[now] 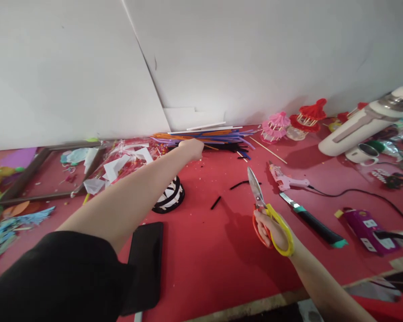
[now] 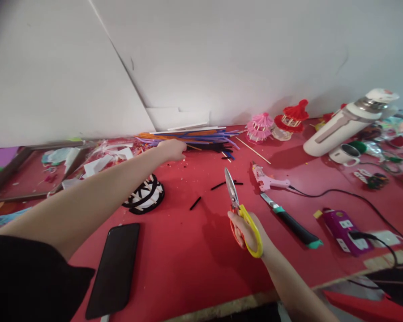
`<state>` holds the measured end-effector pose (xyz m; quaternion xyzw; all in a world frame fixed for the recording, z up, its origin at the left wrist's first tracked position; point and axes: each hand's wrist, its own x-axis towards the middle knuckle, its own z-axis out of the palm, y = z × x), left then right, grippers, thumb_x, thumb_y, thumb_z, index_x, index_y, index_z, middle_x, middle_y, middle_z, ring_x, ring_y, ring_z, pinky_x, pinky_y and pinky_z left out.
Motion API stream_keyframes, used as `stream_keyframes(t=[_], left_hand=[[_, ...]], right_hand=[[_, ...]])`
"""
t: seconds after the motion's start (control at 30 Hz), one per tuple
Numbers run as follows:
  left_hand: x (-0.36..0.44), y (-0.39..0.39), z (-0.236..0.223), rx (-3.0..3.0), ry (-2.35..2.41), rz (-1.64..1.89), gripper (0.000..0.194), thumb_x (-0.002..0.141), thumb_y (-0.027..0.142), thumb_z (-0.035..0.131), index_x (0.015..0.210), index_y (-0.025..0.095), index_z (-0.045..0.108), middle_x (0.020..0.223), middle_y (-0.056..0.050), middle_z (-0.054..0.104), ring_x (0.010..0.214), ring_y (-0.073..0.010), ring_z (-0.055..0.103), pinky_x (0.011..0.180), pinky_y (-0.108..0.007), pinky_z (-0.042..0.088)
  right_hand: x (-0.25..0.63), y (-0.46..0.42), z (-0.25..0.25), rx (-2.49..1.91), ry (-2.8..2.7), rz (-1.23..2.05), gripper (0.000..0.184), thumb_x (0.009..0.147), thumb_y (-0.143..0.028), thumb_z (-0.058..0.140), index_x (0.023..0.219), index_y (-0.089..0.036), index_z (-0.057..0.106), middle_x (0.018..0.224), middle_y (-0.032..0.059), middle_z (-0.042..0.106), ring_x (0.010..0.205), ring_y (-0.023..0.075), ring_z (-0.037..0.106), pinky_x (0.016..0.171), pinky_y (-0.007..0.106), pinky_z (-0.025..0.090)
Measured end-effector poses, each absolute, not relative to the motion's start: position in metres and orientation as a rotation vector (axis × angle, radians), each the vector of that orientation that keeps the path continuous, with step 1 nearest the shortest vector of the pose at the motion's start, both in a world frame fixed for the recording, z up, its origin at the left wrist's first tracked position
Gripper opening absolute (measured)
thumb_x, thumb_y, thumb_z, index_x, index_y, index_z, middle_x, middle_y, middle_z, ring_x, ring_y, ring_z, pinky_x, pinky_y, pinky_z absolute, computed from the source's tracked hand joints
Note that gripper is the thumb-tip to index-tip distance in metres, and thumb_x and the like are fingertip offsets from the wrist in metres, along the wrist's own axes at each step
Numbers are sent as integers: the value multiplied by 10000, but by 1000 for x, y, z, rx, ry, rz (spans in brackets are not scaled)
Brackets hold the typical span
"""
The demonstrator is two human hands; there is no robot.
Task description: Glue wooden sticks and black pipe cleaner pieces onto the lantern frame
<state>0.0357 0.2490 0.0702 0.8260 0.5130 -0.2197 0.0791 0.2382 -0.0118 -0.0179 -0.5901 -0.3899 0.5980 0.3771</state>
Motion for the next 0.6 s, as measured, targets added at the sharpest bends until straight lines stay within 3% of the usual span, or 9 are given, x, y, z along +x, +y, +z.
stream_keyframes(t=[0.33, 0.6], left_hand=[[21, 263, 69, 2598, 1442, -734, 326, 972, 336, 611, 1258, 181, 600, 1280, -103, 622, 1092, -235, 647, 915, -438, 570], [9, 274, 68, 2640, 1396, -444, 311, 969, 339, 613, 1232, 173, 614, 1264, -102, 633, 1091, -237, 647, 926, -444, 562]], right_hand=[[238, -12, -19, -1510, -998, 1547, 654, 815, -766, 515, 461, -247, 335, 272, -58, 317, 240, 74, 305, 318, 224, 188], [237, -10, -13, -1538, -1034, 1530, 672, 791, -805, 498, 452, -252, 322, 271, -53, 316, 241, 82, 318, 314, 227, 209]])
